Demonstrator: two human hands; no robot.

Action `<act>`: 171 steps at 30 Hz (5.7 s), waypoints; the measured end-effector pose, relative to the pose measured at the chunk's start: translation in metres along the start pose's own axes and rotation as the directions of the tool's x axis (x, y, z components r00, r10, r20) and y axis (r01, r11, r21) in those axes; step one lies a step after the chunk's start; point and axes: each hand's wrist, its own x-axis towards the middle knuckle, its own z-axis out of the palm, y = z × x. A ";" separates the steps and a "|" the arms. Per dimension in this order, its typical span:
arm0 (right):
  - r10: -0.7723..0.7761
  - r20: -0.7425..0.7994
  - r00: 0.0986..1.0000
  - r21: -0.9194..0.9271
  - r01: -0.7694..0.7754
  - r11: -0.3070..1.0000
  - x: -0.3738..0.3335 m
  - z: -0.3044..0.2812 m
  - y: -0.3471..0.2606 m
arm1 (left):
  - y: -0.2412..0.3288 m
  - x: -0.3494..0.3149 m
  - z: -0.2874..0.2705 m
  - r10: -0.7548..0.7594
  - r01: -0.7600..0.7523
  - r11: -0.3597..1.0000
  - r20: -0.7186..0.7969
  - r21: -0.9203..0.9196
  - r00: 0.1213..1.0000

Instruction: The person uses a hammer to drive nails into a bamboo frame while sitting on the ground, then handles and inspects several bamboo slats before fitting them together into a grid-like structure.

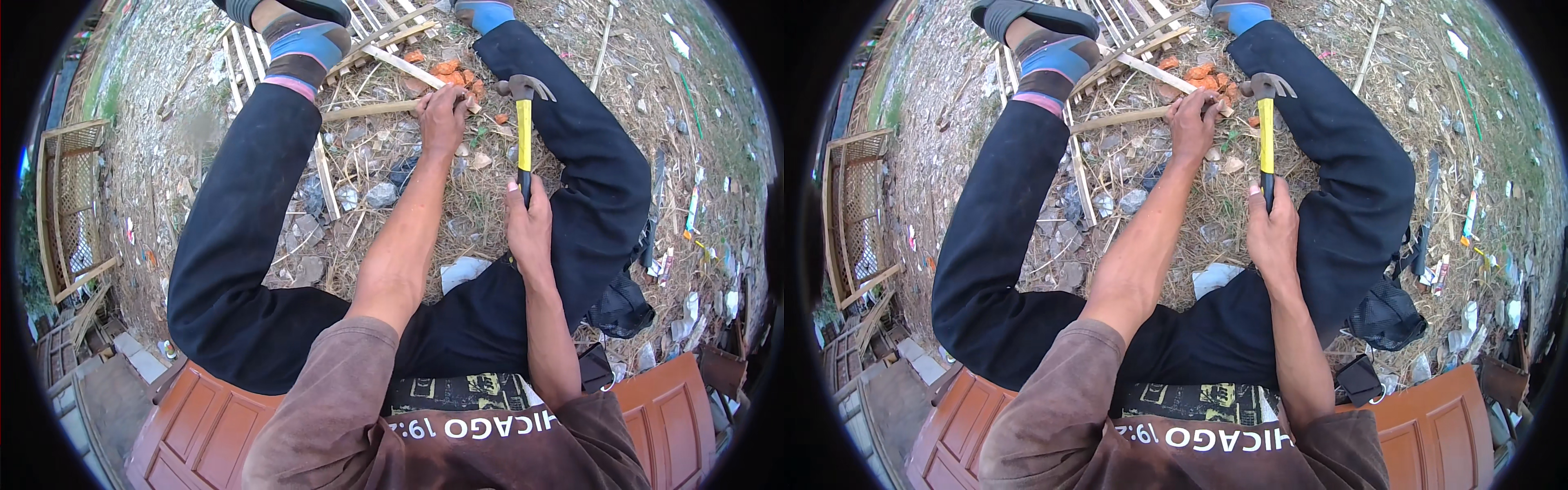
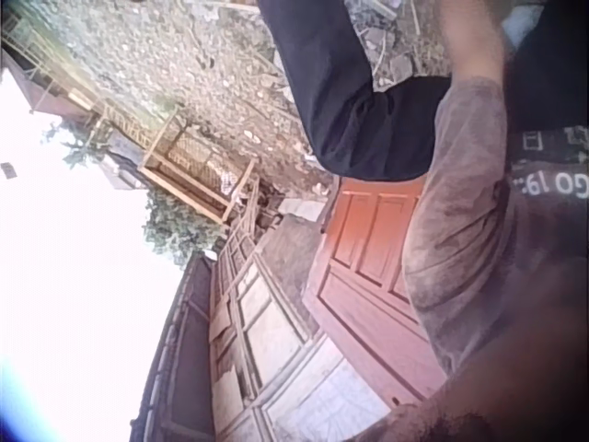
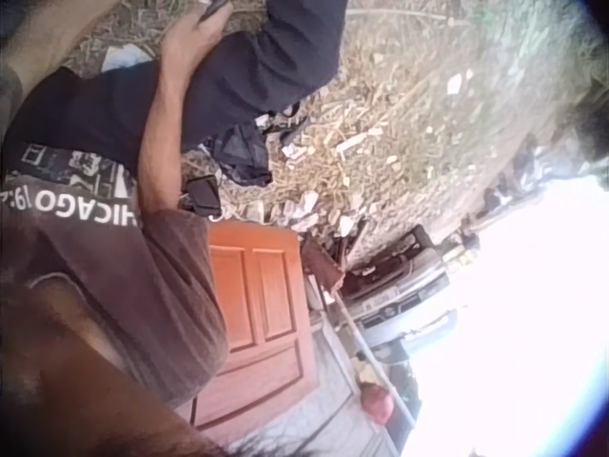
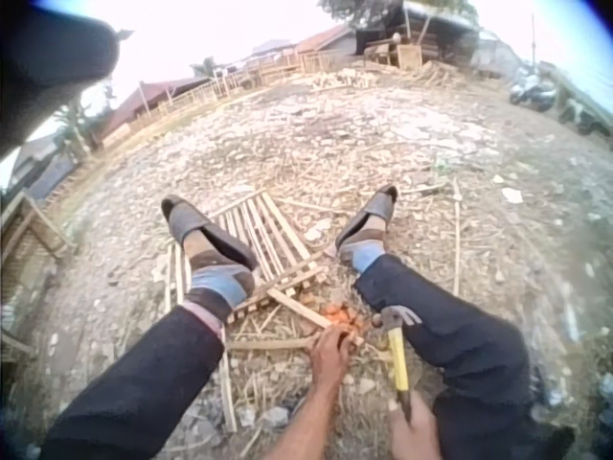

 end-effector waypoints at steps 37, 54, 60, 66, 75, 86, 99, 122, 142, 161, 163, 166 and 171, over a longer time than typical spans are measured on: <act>0.080 0.057 0.995 -0.031 -0.078 0.996 0.013 0.010 0.005 | 0.000 0.000 -0.006 0.039 -0.041 0.997 -0.029 -0.062 0.999; 0.043 0.072 0.997 -0.120 -0.034 0.992 0.006 0.008 -0.010 | -0.009 0.006 -0.006 0.100 -0.098 0.990 0.015 -0.102 0.995; 0.090 0.071 0.993 -0.092 -0.084 0.992 0.008 0.010 -0.004 | -0.004 0.004 -0.008 0.086 -0.084 0.993 0.016 -0.084 0.996; 0.084 0.075 0.994 -0.079 -0.078 0.994 0.009 0.011 0.000 | -0.003 0.005 -0.009 0.096 -0.095 0.994 0.021 -0.053 0.995; 0.021 0.077 0.997 -0.131 -0.011 0.991 0.006 0.011 -0.008 | -0.005 0.004 -0.008 0.090 -0.089 0.991 -0.002 -0.098 0.996; -0.196 0.083 0.977 -0.245 0.211 0.946 0.004 0.026 -0.007 | -0.007 0.003 -0.009 0.087 -0.084 0.992 0.024 -0.099 0.996; -0.328 -0.005 0.945 -0.212 0.320 0.924 0.003 0.032 -0.024 | -0.007 0.004 -0.005 0.075 -0.076 0.992 -0.023 -0.102 0.997; -0.258 -0.056 0.964 -0.210 0.242 0.947 0.013 0.022 -0.025 | -0.017 0.013 -0.023 0.130 -0.125 0.990 0.079 -0.069 0.988; -0.093 -0.028 0.995 -0.147 0.088 0.985 0.014 0.016 -0.011 | -0.028 0.023 -0.029 0.327 -0.347 0.924 0.143 0.157 0.934; -0.064 0.015 0.998 -0.222 0.065 0.973 0.012 0.021 -0.011 | -0.024 0.021 -0.051 0.173 -0.320 0.869 0.373 0.377 0.911; -0.080 0.013 0.997 -0.252 0.081 0.964 0.012 0.021 -0.010 | -0.024 0.023 -0.053 0.150 -0.316 0.858 0.392 0.404 0.908; -0.119 0.027 0.992 -0.260 0.122 0.958 0.013 0.026 -0.013 | -0.036 0.017 -0.047 0.158 -0.330 0.826 0.374 0.458 0.914; -0.157 0.058 0.986 -0.318 0.167 0.933 0.016 0.027 -0.024 | -0.048 0.017 -0.041 0.246 -0.301 0.915 0.218 0.270 0.944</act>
